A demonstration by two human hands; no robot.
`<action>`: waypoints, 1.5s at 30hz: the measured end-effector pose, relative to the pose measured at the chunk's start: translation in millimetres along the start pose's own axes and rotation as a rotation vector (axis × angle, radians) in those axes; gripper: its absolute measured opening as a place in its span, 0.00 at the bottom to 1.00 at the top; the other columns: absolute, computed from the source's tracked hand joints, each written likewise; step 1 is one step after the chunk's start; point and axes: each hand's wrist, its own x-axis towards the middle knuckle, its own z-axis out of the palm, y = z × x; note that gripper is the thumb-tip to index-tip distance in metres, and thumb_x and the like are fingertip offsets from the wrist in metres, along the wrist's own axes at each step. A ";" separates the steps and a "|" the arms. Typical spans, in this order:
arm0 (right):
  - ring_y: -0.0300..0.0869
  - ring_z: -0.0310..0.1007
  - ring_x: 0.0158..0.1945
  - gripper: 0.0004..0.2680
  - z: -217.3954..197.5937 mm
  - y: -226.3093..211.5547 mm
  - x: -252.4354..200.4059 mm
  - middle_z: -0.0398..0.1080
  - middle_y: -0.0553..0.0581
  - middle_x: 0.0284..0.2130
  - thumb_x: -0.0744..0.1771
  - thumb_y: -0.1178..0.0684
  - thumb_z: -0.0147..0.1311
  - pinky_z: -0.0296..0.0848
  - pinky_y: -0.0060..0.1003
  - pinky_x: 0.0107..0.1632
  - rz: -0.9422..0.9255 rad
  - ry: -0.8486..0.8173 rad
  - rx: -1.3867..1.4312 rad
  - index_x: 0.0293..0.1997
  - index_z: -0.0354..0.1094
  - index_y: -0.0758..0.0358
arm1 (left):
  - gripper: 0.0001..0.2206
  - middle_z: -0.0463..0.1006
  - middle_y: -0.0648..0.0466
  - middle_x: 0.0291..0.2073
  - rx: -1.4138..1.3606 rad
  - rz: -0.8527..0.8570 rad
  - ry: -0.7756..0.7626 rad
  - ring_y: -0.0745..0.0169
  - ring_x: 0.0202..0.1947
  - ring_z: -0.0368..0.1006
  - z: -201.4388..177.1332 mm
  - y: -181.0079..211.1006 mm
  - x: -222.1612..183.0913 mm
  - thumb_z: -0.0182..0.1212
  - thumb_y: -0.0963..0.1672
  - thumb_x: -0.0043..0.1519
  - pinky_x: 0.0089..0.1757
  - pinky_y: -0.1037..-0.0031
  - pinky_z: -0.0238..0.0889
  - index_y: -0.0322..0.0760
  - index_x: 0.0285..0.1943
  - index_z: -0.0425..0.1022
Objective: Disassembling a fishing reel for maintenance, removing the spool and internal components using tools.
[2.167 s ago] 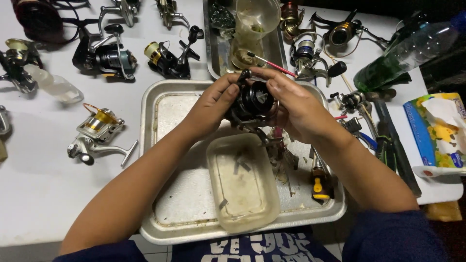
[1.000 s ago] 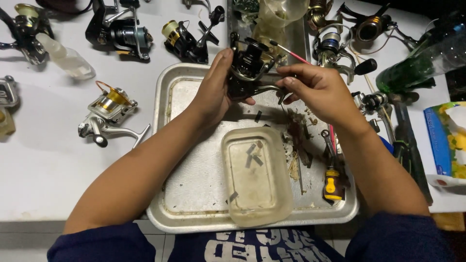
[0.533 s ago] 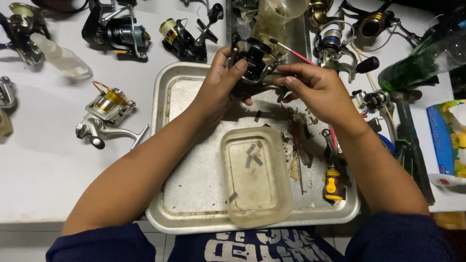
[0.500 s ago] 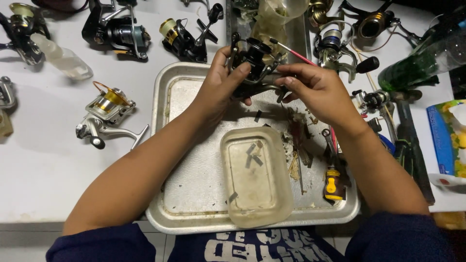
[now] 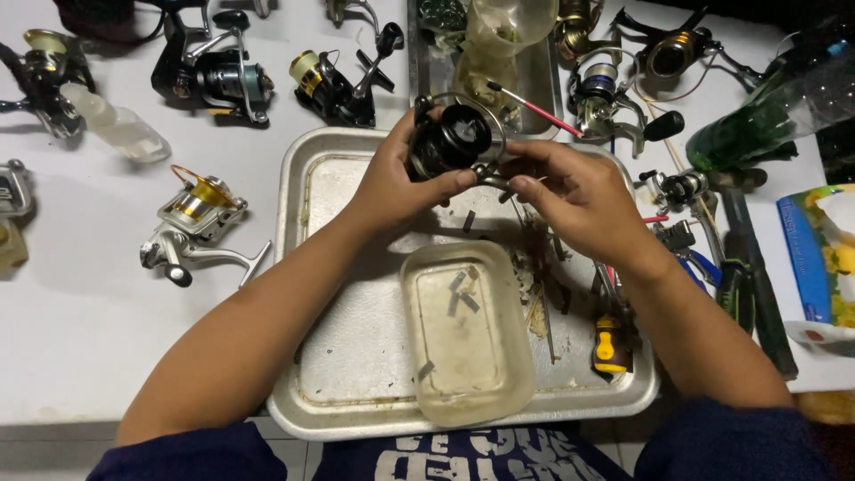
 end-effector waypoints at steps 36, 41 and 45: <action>0.54 0.74 0.57 0.23 -17.8 -27.3 -6.9 0.70 0.70 0.55 0.66 0.49 0.65 0.78 0.41 0.62 -0.418 0.025 -0.338 0.61 0.60 0.74 | 0.27 0.75 0.48 0.56 0.357 0.066 -0.144 0.45 0.60 0.74 -6.8 1.3 -3.6 0.74 0.47 0.53 0.60 0.58 0.70 0.45 0.60 0.66; 0.56 0.75 0.55 0.16 -42.3 -35.0 -26.4 0.69 0.73 0.51 0.71 0.62 0.57 0.79 0.42 0.60 -0.251 0.152 -0.162 0.62 0.55 0.77 | 0.39 0.70 0.38 0.63 0.226 -0.080 0.154 0.36 0.64 0.68 -18.2 -9.3 -2.5 0.69 0.55 0.53 0.58 0.52 0.69 0.42 0.71 0.56; 0.58 0.77 0.53 0.10 -59.0 -21.3 -49.5 0.70 0.75 0.48 0.73 0.64 0.51 0.79 0.43 0.59 -0.158 0.121 -0.276 0.60 0.61 0.83 | 0.36 0.72 0.42 0.59 -0.042 -0.047 0.250 0.45 0.49 0.81 -18.5 -12.0 5.8 0.68 0.53 0.58 0.50 0.59 0.84 0.39 0.71 0.55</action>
